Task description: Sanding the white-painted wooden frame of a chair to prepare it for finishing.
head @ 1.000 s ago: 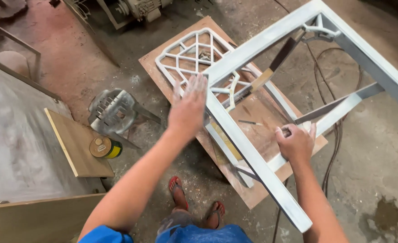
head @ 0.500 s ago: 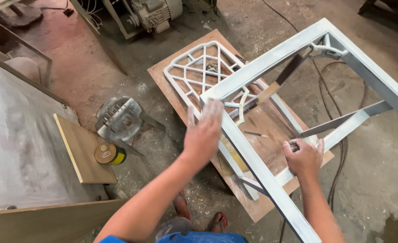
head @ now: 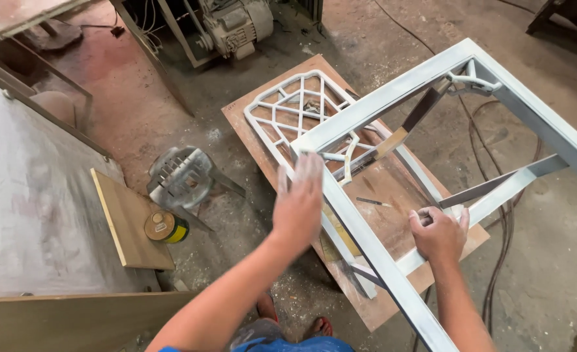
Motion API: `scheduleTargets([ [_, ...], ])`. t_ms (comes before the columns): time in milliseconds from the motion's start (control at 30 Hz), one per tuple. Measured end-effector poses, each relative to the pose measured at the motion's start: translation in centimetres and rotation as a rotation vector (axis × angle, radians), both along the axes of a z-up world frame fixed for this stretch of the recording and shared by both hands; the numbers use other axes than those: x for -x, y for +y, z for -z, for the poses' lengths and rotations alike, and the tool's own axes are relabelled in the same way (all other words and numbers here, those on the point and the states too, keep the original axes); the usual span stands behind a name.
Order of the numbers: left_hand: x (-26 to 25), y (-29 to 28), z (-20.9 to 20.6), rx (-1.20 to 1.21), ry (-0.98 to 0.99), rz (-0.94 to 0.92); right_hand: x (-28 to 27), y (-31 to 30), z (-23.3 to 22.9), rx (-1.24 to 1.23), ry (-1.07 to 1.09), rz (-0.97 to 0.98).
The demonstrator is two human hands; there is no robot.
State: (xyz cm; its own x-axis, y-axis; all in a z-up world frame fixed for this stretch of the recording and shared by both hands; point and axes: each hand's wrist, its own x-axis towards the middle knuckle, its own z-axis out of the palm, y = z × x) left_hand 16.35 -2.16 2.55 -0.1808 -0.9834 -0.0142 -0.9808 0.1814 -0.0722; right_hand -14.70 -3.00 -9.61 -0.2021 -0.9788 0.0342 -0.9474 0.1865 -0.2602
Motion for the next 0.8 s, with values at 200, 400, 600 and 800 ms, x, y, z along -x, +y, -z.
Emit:
scheduleTargets([
  [200,-1.5,-2.0,-1.1,-0.011,0.145,-0.033,0.2,0.3,0.2,0.018,-0.013,0.001],
  [400,0.3,1.0,0.8,-0.096,0.17,0.089,0.2,0.0,0.1,-0.008,-0.011,-0.001],
  [600,-0.3,-0.7,1.2,0.088,0.062,-0.057,0.0,0.1,-0.3,-0.008,-0.037,-0.001],
  [800,-2.2,-1.0,3.4,0.321,-0.091,0.169,0.1,0.3,-0.3,-0.031,-0.015,-0.019],
])
